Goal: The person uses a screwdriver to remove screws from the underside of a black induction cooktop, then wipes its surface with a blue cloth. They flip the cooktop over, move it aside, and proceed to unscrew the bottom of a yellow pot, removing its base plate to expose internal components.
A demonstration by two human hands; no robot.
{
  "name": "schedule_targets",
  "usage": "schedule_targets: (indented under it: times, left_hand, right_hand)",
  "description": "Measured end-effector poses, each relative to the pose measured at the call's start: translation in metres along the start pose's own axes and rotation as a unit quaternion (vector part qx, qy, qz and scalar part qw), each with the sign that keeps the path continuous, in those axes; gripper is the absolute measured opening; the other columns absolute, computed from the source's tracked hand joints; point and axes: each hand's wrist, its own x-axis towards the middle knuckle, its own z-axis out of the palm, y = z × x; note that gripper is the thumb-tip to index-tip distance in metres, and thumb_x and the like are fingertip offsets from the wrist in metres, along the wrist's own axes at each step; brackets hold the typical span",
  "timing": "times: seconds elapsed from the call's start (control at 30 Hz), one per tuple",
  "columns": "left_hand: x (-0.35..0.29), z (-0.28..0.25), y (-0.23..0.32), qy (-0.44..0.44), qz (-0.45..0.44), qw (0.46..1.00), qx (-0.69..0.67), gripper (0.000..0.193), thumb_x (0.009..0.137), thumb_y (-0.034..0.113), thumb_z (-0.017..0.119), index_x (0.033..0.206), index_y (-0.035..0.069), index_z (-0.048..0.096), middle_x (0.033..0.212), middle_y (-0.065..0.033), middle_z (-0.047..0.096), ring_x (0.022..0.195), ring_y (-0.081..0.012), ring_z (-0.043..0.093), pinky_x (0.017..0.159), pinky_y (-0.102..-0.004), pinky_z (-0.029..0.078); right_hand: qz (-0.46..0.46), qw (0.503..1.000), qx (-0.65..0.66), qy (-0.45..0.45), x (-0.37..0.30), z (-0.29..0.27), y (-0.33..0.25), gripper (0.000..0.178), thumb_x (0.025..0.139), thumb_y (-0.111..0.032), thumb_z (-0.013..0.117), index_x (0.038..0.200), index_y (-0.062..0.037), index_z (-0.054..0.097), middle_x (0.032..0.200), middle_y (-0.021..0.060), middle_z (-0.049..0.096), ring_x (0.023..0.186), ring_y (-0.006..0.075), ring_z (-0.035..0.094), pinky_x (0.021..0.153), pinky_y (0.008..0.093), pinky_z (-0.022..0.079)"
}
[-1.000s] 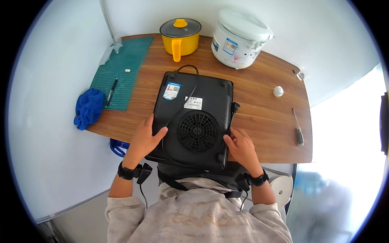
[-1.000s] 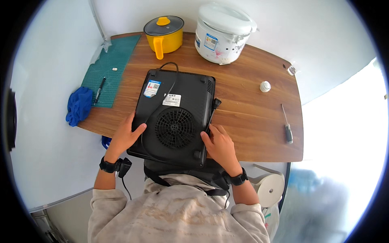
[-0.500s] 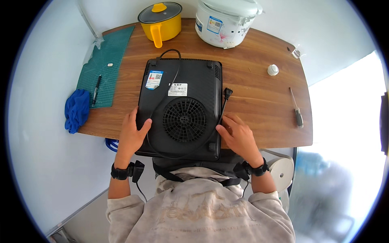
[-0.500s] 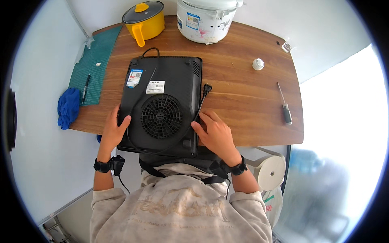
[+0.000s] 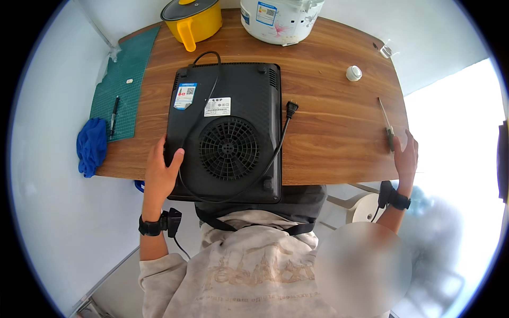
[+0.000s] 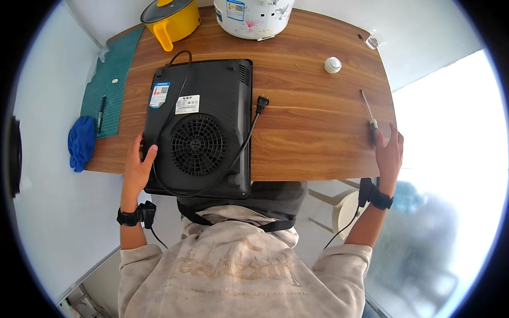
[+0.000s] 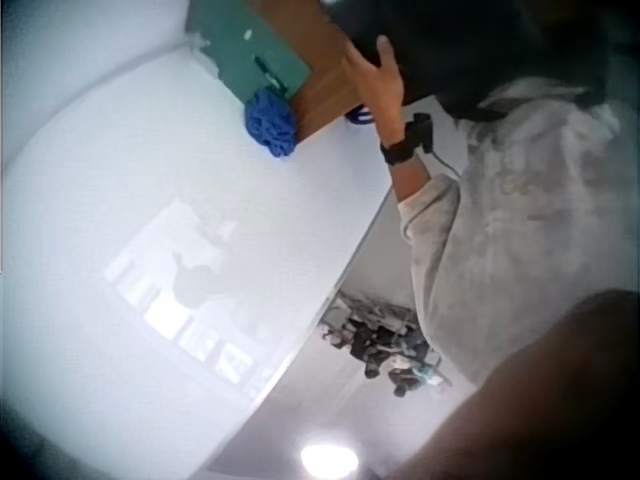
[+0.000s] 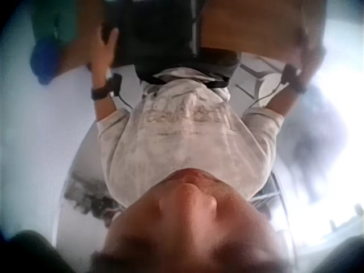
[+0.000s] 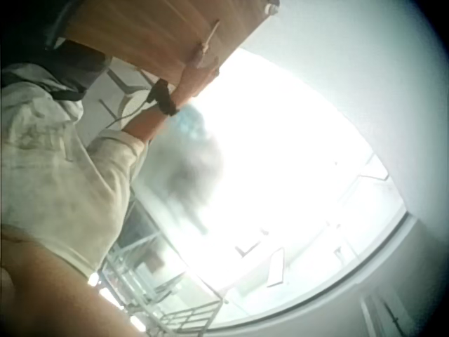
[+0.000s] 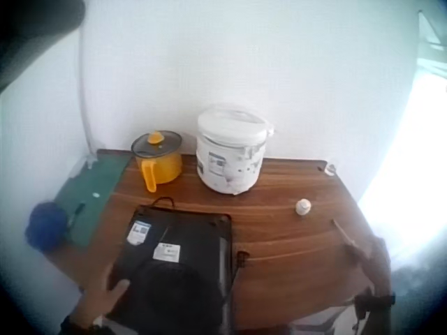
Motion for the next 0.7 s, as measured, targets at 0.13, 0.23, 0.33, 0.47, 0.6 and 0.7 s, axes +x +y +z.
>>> schedule_targets:
  times: [0.13,0.23,0.33,0.47,0.6,0.7]
  left_hand:
    - [0.003,0.002,-0.002,0.006,-0.006,1.0,0.016,0.063,0.1,0.042,0.056,0.146,0.0,0.044,0.139,-0.0245,0.051,0.13,-0.0391,0.049,0.109,-0.044,0.04]
    - [0.002,0.001,0.005,0.01,-0.005,0.999,0.038,0.059,0.102,0.04,0.053,0.146,0.001,0.044,0.139,-0.0241,0.051,0.13,-0.0398,0.049,0.108,-0.044,0.04]
    - [0.001,0.002,0.004,0.012,0.0,0.999,0.052,0.057,0.104,0.039,0.049,0.146,0.001,0.044,0.139,-0.0239,0.051,0.13,-0.0405,0.049,0.108,-0.0444,0.04]
    - [0.006,0.007,-0.003,0.032,0.024,0.997,0.059,0.055,0.105,0.038,0.047,0.146,0.0,0.043,0.138,-0.0238,0.051,0.129,-0.0413,0.049,0.107,-0.0452,0.04]
    - [0.016,0.014,-0.015,0.044,0.058,0.996,0.049,0.055,0.105,0.038,0.047,0.146,0.001,0.043,0.138,-0.0238,0.051,0.128,-0.0412,0.05,0.107,-0.0454,0.041]
    - [0.021,0.016,-0.015,0.03,0.044,0.998,0.039,0.054,0.106,0.037,0.046,0.148,0.003,0.042,0.145,-0.0238,0.048,0.134,-0.0377,0.048,0.111,-0.0418,0.038]
  right_hand:
    - [-0.056,0.994,0.06,-0.072,0.007,0.017,0.02,0.052,0.099,-0.045,0.057,0.14,-0.0125,0.055,0.138,0.0207,0.056,0.127,0.0387,0.054,0.103,0.0472,0.045]
    - [-0.036,0.994,0.045,-0.091,0.002,0.02,0.011,0.049,0.098,-0.04,0.058,0.138,-0.0117,0.056,0.133,0.0207,0.059,0.123,0.0387,0.057,0.101,0.0463,0.046]
    - [-0.039,0.995,0.05,-0.073,-0.002,0.028,0.013,0.045,0.097,-0.032,0.061,0.136,-0.0106,0.057,0.129,0.0198,0.063,0.118,0.0391,0.06,0.099,0.0454,0.048]
    - [-0.042,0.998,0.03,-0.044,-0.003,0.041,0.024,0.04,0.096,-0.026,0.062,0.132,-0.0083,0.06,0.125,0.0194,0.065,0.114,0.0404,0.061,0.096,0.046,0.049]
    - [-0.018,0.999,0.044,-0.004,-0.015,0.044,0.023,0.036,0.096,-0.024,0.062,0.128,-0.0063,0.063,0.118,0.0195,0.067,0.109,0.0403,0.063,0.092,0.0471,0.049]
    - [0.027,0.992,0.118,0.018,-0.034,0.027,0.008,0.037,0.095,-0.02,0.062,0.128,-0.0041,0.063,0.11,0.0178,0.069,0.1,0.0335,0.067,0.087,0.0431,0.051]
